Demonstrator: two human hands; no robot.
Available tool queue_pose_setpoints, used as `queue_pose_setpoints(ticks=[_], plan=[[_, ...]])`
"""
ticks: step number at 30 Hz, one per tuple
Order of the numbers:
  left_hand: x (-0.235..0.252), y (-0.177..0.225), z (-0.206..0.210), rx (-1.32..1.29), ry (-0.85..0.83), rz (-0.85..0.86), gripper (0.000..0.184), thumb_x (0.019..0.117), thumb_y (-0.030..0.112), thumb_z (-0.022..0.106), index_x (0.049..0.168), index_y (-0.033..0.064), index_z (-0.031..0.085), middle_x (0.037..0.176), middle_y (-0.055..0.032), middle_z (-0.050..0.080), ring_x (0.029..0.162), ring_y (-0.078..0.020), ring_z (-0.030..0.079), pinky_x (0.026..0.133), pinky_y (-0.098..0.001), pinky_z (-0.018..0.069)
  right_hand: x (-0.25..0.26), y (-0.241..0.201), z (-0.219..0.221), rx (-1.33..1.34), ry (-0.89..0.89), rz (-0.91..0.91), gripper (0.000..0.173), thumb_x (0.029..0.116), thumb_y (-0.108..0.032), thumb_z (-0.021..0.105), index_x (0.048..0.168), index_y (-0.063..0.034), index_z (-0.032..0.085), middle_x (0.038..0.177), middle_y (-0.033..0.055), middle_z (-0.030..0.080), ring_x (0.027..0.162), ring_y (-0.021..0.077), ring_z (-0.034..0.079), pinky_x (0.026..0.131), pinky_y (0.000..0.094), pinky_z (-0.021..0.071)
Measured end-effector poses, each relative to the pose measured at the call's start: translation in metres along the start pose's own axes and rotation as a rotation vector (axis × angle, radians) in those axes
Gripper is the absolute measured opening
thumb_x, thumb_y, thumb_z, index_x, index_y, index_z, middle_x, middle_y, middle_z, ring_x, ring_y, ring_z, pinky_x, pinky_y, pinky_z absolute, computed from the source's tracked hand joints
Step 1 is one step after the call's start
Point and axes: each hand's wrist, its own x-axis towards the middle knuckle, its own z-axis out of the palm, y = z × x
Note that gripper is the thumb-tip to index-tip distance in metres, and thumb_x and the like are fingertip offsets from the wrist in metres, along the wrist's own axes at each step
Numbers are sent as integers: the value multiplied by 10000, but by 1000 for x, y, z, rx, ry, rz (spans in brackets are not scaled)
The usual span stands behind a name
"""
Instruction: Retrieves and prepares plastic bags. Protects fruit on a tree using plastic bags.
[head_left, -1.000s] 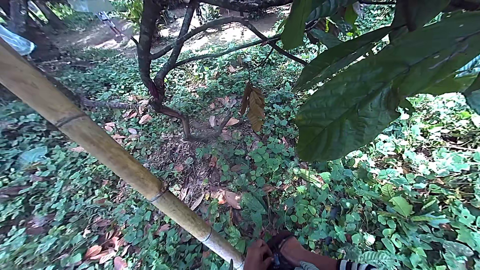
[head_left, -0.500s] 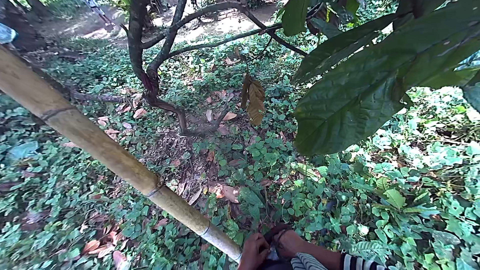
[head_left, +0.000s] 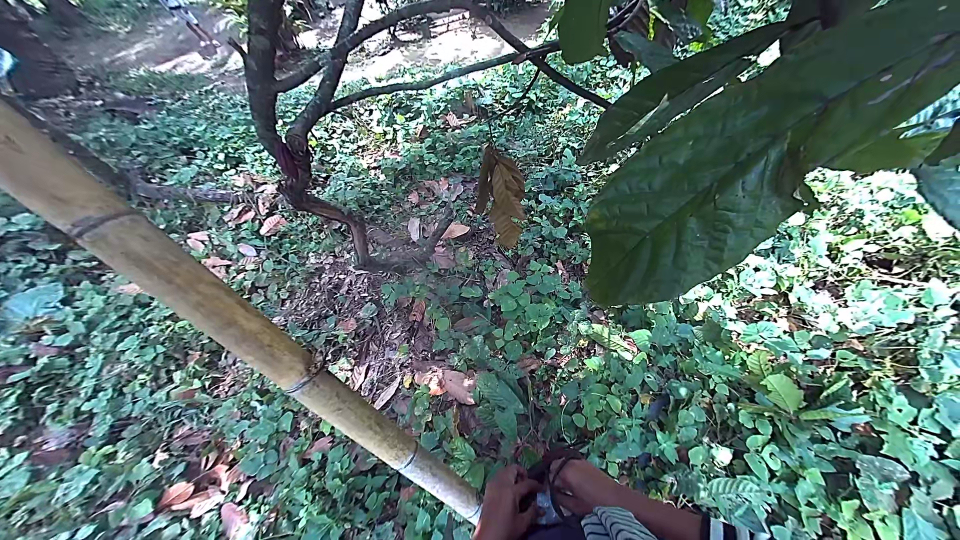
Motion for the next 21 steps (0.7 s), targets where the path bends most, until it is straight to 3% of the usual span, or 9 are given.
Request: queue_pose_setpoints(ticks=[7,11,14,18,21], plan=[[-1,8,-1,-5,5,41,369,859,288,775,1196,139,757,1399,-219,565,1267,-458,514,1008,-674,394,-2,2,3,50,93,-79,228,1002,-117,594,1008,63,733,1073,257,695,1049,417,665,966,570,495],[-1,4,4,17,13,62,252,891,289,753,1101,153,791,1396,-204,572,1281,-461,499,1008,-677,388,0,7,10,89,154,-145,188,962,-96,629,940,52,743,989,232,706,960,389,685,911,560,525],[0,4,4,50,5,50,217,905,258,728,1070,133,797,1392,-205,585,1286,-458,506,1006,-669,400,1,8,10,235,135,-126,198,929,-95,681,896,96,721,891,248,697,854,370,679,844,537,528],[2,-2,7,73,-17,26,201,908,226,719,1063,123,796,1400,-192,587,1295,-445,506,1014,-665,398,-8,-4,-5,394,49,-49,195,948,-75,667,924,116,696,830,219,677,776,278,640,784,440,518],[2,-2,6,94,-21,25,205,912,212,713,1079,127,796,1394,-194,593,1295,-454,506,1009,-666,394,-14,-10,-15,481,5,-44,185,958,-52,655,986,128,687,878,216,682,793,238,629,787,405,514]])
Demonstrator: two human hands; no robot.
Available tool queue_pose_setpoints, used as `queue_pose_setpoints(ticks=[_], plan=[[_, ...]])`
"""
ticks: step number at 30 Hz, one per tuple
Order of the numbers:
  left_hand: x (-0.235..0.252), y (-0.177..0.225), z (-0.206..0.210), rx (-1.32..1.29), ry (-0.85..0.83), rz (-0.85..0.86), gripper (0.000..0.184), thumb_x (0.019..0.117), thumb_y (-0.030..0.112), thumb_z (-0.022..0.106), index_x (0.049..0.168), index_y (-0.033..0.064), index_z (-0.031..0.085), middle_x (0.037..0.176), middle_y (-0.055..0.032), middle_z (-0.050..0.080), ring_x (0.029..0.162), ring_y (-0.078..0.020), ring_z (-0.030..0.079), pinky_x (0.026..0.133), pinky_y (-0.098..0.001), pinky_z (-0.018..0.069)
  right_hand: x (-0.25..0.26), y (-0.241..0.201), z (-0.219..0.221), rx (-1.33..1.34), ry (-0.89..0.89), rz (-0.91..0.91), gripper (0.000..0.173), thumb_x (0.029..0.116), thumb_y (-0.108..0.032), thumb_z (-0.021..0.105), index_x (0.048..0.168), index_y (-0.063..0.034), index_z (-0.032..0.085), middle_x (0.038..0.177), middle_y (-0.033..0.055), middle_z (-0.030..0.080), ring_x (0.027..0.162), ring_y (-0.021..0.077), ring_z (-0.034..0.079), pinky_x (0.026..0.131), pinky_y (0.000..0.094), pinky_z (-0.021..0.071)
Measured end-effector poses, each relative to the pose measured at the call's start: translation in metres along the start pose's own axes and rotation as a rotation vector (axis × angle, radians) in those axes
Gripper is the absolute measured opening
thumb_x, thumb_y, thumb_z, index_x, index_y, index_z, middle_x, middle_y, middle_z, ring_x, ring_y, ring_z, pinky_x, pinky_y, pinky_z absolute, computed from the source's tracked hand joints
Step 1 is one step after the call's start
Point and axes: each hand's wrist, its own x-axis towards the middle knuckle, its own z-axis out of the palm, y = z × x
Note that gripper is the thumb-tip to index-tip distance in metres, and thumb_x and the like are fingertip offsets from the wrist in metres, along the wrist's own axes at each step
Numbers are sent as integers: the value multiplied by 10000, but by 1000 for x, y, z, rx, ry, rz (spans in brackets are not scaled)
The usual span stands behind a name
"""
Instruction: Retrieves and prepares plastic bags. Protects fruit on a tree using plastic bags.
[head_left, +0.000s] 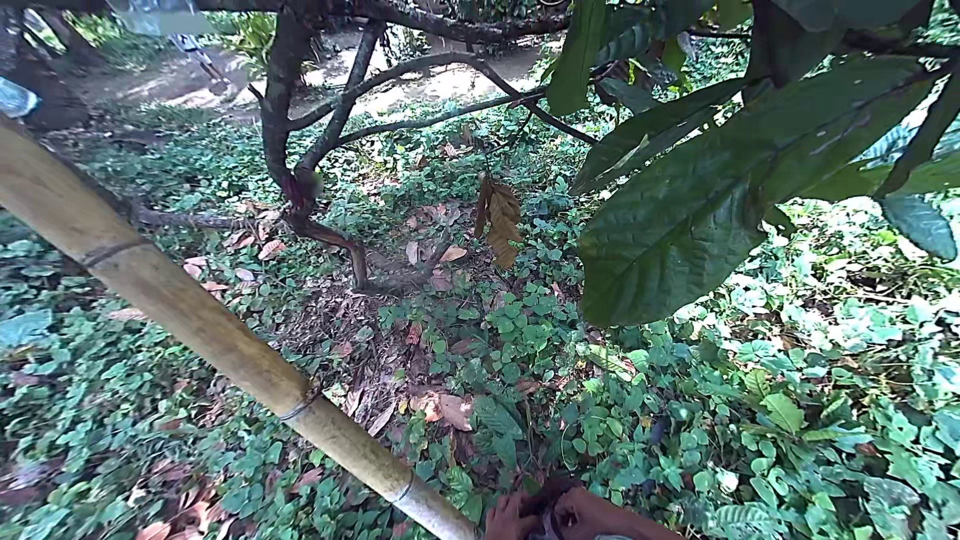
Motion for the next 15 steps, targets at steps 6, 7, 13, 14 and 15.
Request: queue_pose_setpoints(ticks=[6,7,13,14,15], plan=[[-2,8,-7,16,-21,-37,225,932,253,696,1090,124,789,1403,-206,582,1304,-446,503,1024,-656,388,-10,-8,-7,79,-17,-4,186,973,-53,646,1026,124,663,894,176,661,793,160,589,786,336,493],[-1,15,-14,27,-64,-67,244,942,253,682,1115,110,778,1430,-210,562,1330,-445,483,1047,-651,370,-11,-8,-9,85,-13,-24,183,970,-55,645,1021,119,662,888,163,660,787,144,586,781,324,493],[1,31,-28,41,-130,-96,299,956,228,657,1185,56,746,1459,-260,522,1363,-481,446,1077,-669,319,-33,-47,-20,96,-5,34,212,1002,-69,625,1080,127,656,974,202,667,877,194,615,848,359,502],[2,29,-27,40,-134,-100,300,962,230,656,1196,65,744,1467,-252,521,1368,-477,447,1085,-666,320,-35,-46,-21,112,9,28,212,1003,-79,628,1074,118,658,968,189,667,871,183,616,840,352,505],[1,26,-25,35,-132,-102,295,963,232,655,1196,77,746,1469,-238,524,1371,-466,448,1089,-660,325,-37,-43,-20,132,28,14,204,999,-89,634,1058,104,659,942,161,660,843,153,605,814,330,502]])
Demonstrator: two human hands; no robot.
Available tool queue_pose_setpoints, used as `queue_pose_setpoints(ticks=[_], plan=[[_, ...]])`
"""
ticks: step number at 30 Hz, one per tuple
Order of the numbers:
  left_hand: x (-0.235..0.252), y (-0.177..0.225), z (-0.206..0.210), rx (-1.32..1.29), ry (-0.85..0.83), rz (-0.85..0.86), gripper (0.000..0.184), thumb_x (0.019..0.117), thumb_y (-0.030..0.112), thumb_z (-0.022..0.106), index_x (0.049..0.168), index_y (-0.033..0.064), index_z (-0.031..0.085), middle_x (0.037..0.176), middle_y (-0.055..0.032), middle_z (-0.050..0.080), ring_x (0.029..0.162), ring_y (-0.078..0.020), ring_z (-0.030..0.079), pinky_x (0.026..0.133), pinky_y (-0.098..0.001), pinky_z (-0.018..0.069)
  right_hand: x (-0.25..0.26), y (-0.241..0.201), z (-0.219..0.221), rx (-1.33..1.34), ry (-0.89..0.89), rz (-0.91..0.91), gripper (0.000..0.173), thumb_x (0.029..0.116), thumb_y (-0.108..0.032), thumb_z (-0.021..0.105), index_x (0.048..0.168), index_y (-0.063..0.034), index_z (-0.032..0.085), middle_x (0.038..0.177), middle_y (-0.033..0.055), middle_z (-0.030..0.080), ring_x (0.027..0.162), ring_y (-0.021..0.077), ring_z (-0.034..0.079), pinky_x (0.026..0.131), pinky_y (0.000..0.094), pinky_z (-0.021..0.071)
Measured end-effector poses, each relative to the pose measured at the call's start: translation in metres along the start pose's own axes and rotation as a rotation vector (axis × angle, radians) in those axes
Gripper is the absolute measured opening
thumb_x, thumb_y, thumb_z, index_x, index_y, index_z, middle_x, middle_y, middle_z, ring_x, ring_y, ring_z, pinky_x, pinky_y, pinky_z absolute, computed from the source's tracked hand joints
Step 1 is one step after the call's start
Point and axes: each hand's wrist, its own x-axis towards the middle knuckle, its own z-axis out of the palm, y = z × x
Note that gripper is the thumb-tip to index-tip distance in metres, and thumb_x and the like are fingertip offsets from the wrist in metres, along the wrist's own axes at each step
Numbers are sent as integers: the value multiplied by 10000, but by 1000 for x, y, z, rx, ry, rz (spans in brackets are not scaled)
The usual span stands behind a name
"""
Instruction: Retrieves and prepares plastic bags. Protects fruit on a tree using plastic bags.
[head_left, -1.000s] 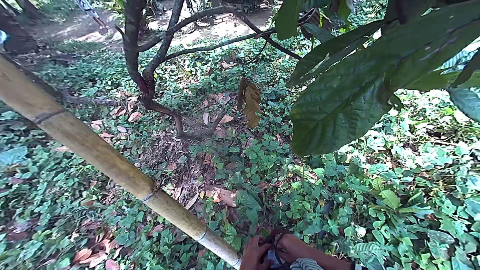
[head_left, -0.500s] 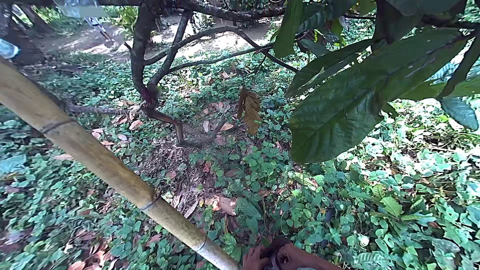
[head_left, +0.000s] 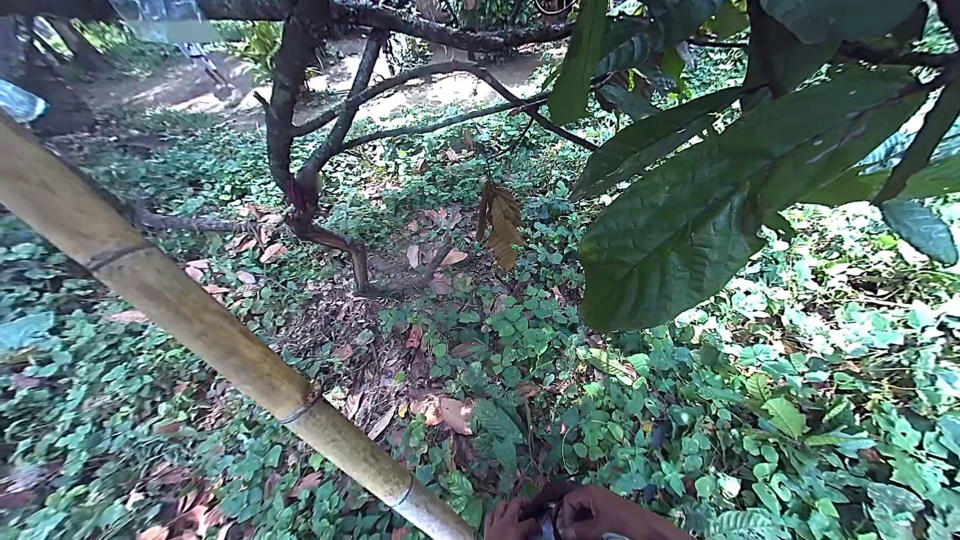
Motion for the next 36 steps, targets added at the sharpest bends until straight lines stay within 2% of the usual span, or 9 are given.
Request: queue_pose_setpoints(ticks=[3,6,9,16,22,28,32,34,36], plan=[[2,-22,22,-42,139,64,222,928,243,698,1091,125,792,1373,-202,603,1289,-443,517,1006,-658,401,-3,10,-2,55,36,-21,173,1000,-108,636,1013,65,644,882,82,631,785,87,575,763,277,492],[2,-25,26,-48,141,55,224,932,251,697,1101,136,790,1378,-189,604,1294,-433,519,1016,-653,403,-5,18,-4,95,75,-35,172,999,-141,635,1006,30,649,843,34,628,755,62,582,747,266,499],[3,-25,26,-55,154,48,222,925,240,703,1094,126,792,1362,-189,613,1277,-434,528,1009,-653,402,-10,12,-7,137,117,-33,155,989,-137,645,1001,18,649,838,25,652,733,55,597,731,263,514],[2,-26,29,-45,150,29,236,917,229,704,1100,105,787,1370,-213,602,1277,-453,523,1001,-662,405,-26,2,-20,303,179,-125,58,967,-163,630,957,-106,640,844,-68,681,719,-1,617,659,196,512],[-2,-25,31,-47,137,22,238,918,239,709,1104,111,786,1377,-214,595,1276,-453,520,1008,-657,400,-37,1,-28,451,248,-253,44,970,-204,648,950,-174,673,934,-67,730,830,33,673,782,234,558],[-10,-21,28,-55,139,42,264,927,269,711,1132,115,771,1372,-215,597,1273,-451,527,1005,-658,406,-55,-11,-40,654,368,-393,55,943,-281,716,933,-230,735,928,-43,748,835,44,697,793,231,578],[-11,-19,21,-79,162,72,334,891,300,727,1186,144,749,1401,-191,580,1294,-426,517,1017,-654,399,-63,-27,-53,717,421,-548,72,928,-298,739,941,-230,758,932,-51,753,852,43,710,808,239,596],[-15,-17,18,-108,163,86,375,881,300,738,1214,129,733,1419,-184,571,1319,-426,503,1036,-664,389,-66,-33,-59,719,440,-605,71,938,-306,726,948,-241,753,937,-68,753,866,33,709,824,233,594],[-17,-18,17,-134,165,99,394,873,320,749,1212,121,727,1424,-161,574,1325,-405,505,1037,-657,393,-67,-36,-63,763,466,-628,79,936,-297,729,953,-227,763,948,-46,763,883,51,720,846,254,601]])
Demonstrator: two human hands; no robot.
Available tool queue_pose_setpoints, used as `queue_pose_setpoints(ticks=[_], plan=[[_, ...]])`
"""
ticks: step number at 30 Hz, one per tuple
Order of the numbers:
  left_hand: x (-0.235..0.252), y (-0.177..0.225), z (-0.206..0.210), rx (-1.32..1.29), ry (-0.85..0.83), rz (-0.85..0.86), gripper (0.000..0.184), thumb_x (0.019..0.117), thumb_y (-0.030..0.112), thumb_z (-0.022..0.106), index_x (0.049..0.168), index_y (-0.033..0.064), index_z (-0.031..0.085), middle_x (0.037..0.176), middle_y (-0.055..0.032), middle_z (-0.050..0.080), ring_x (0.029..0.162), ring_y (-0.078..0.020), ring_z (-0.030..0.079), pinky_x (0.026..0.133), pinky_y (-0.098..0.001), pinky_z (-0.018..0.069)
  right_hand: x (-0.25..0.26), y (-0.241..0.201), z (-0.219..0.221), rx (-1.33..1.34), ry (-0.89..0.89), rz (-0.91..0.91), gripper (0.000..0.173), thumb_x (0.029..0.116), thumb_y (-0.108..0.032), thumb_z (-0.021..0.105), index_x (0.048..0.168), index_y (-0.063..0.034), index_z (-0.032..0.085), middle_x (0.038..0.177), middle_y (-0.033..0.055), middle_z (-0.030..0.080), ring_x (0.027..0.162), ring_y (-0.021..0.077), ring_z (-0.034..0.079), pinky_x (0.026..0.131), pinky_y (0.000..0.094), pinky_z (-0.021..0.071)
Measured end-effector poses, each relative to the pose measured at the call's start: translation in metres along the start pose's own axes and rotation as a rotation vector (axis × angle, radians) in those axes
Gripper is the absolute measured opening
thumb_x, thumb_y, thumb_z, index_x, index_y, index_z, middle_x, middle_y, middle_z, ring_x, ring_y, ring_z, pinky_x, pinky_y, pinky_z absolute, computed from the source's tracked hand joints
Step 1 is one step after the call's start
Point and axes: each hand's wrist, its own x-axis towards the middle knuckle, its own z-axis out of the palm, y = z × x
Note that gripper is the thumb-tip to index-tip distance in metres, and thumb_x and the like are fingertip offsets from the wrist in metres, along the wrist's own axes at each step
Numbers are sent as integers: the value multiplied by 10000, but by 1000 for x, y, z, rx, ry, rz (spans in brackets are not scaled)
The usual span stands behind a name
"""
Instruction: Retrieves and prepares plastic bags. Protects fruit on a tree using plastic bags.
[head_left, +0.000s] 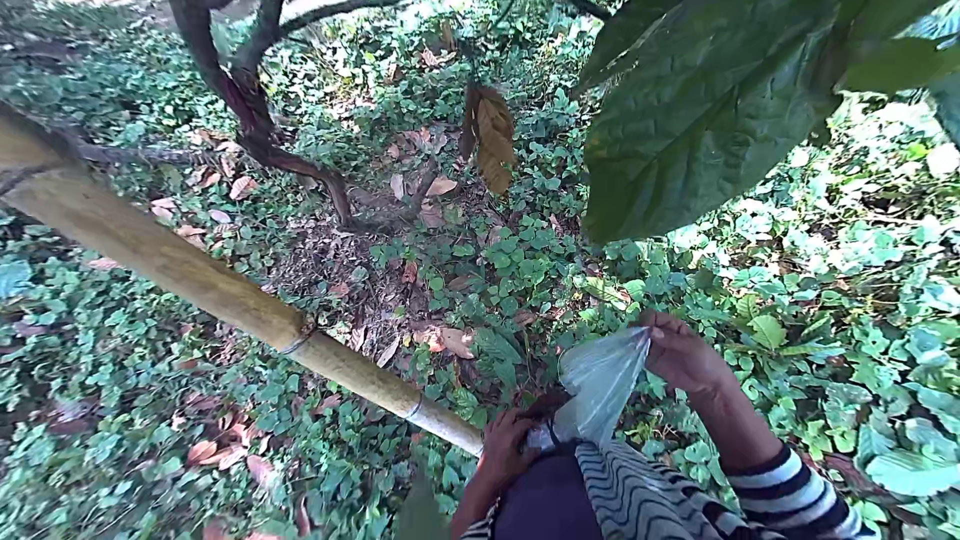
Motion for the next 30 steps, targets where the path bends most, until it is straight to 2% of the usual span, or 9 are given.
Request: queue_pose_setpoints(ticks=[6,10,12,17,21,24,26,28,30], plan=[[1,3,-21,-75,5,41,312,910,290,721,1134,76,749,1361,-154,627,1301,-368,548,1064,-650,388,16,-4,0,65,69,-46,84,934,-300,728,907,-222,746,926,-5,760,883,92,730,847,295,610],[10,8,-49,-120,117,115,256,958,243,657,1046,23,754,1180,-154,708,1169,-309,645,1016,-553,481,26,-3,-2,112,59,-51,80,926,-274,740,923,-196,756,914,20,755,853,104,729,807,287,611],[18,18,-65,-151,173,132,266,983,234,633,1068,7,743,1171,-157,707,1171,-289,644,1033,-502,490,30,-2,-1,137,47,-56,78,918,-263,750,919,-186,763,915,30,757,853,113,732,809,297,615],[49,58,-89,-340,258,175,401,1027,286,552,1245,-27,675,1298,-189,647,1229,-267,605,1049,-448,480,39,5,1,142,34,-36,91,907,-263,761,904,-172,751,930,35,761,874,122,737,828,307,615],[68,92,-97,-568,219,166,447,1020,272,519,1300,-63,612,1271,-180,638,1133,-191,627,979,-380,516,42,8,8,118,13,-26,86,897,-267,766,904,-182,751,913,2,756,859,94,726,822,288,608],[76,109,-101,-734,186,138,392,1018,208,522,1284,-66,610,1235,-116,672,1094,-94,635,972,-310,515,42,9,10,101,19,-26,87,892,-271,770,900,-187,749,906,-8,753,849,80,719,821,276,601],[80,115,-102,-836,215,126,294,1012,156,540,1208,-34,650,1153,-48,706,1043,-44,643,955,-275,518,43,11,9,93,25,-24,89,888,-267,772,904,-183,747,896,-7,749,833,79,716,807,271,601],[83,116,-100,-922,264,128,211,999,100,538,1111,-1,685,1057,4,721,981,-24,649,924,-255,522,42,15,9,82,25,-15,88,890,-272,769,901,-188,746,892,-6,750,819,76,714,793,266,599],[85,118,-101,-952,313,126,203,996,67,515,1059,2,697,1024,11,734,970,-27,661,922,-255,530,41,17,10,81,25,-6,86,892,-267,769,901,-183,751,902,6,757,822,84,720,798,274,603]])
